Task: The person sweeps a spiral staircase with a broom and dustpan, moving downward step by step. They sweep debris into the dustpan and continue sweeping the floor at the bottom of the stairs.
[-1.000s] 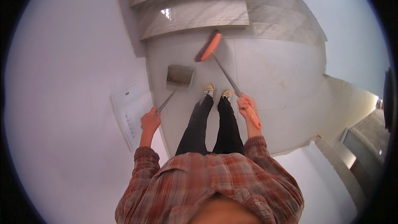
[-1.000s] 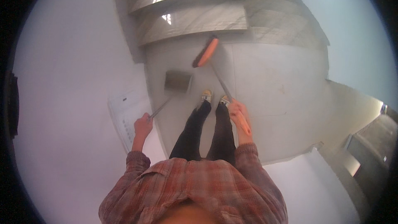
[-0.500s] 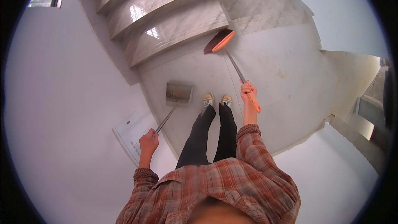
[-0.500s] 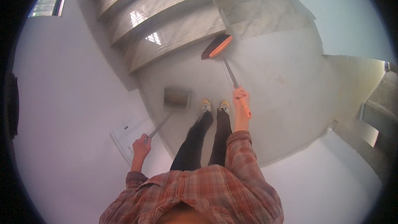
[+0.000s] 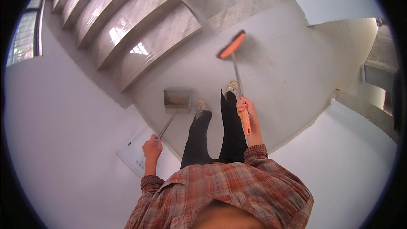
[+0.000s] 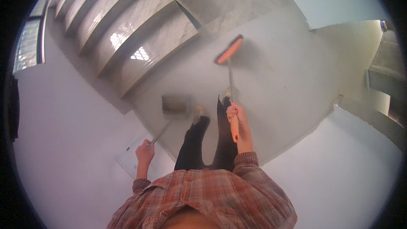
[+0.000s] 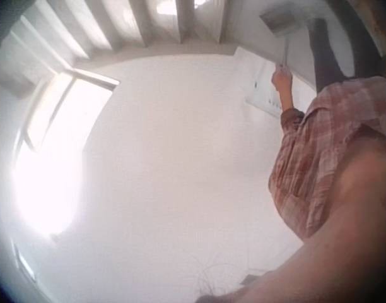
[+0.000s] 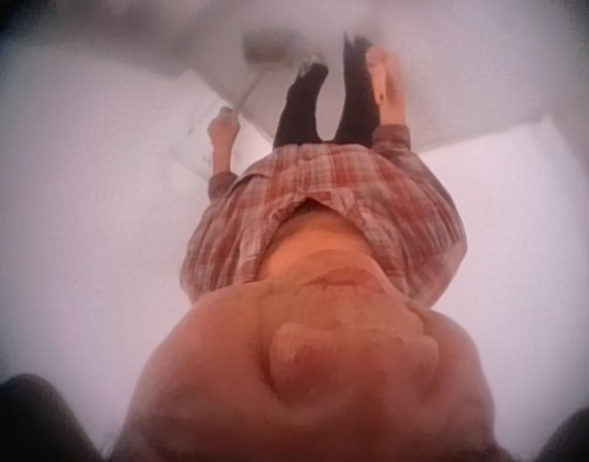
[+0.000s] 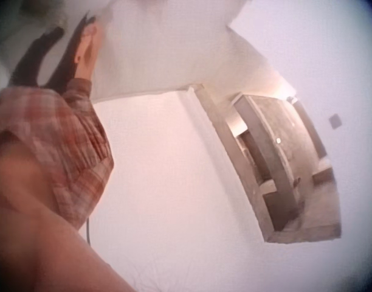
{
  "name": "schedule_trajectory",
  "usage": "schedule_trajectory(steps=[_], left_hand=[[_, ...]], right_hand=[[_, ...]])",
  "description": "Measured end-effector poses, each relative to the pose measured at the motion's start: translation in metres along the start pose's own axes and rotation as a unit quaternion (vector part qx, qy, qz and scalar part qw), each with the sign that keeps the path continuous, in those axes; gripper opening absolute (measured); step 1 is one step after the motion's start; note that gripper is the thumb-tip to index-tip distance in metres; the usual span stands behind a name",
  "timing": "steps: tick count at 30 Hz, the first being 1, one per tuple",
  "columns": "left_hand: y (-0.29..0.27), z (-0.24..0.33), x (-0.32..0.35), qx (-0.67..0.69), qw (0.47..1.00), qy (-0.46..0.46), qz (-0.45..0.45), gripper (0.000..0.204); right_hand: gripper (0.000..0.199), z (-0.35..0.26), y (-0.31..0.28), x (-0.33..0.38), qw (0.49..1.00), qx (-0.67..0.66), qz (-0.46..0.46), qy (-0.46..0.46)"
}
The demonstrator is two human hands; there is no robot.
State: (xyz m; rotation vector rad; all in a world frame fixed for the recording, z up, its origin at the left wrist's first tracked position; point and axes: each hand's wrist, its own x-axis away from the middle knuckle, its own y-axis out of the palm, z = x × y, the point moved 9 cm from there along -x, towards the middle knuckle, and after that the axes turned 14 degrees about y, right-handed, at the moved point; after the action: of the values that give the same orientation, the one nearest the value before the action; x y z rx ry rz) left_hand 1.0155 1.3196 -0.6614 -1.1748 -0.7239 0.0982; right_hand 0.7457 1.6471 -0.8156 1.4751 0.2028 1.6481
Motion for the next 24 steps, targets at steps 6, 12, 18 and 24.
schedule_trajectory(steps=[6,12,18,24], left_hand=[[-0.024,0.079,-0.062,-0.014,0.997,0.071,0.027,0.014],[-0.047,0.144,-0.117,-0.005,0.993,0.107,0.055,0.014],[-0.053,0.167,-0.146,0.034,0.987,0.114,0.103,0.015],[-0.048,0.174,-0.173,0.035,0.987,0.112,0.111,0.016]], right_hand=[[0.025,-0.084,-0.010,-0.007,0.995,-0.084,-0.057,0.016],[0.017,-0.153,-0.079,0.088,0.974,-0.224,-0.039,-0.019],[0.012,-0.179,-0.052,0.146,0.983,0.035,0.165,-0.074],[0.017,-0.215,0.049,0.187,0.825,0.438,0.343,-0.100]])
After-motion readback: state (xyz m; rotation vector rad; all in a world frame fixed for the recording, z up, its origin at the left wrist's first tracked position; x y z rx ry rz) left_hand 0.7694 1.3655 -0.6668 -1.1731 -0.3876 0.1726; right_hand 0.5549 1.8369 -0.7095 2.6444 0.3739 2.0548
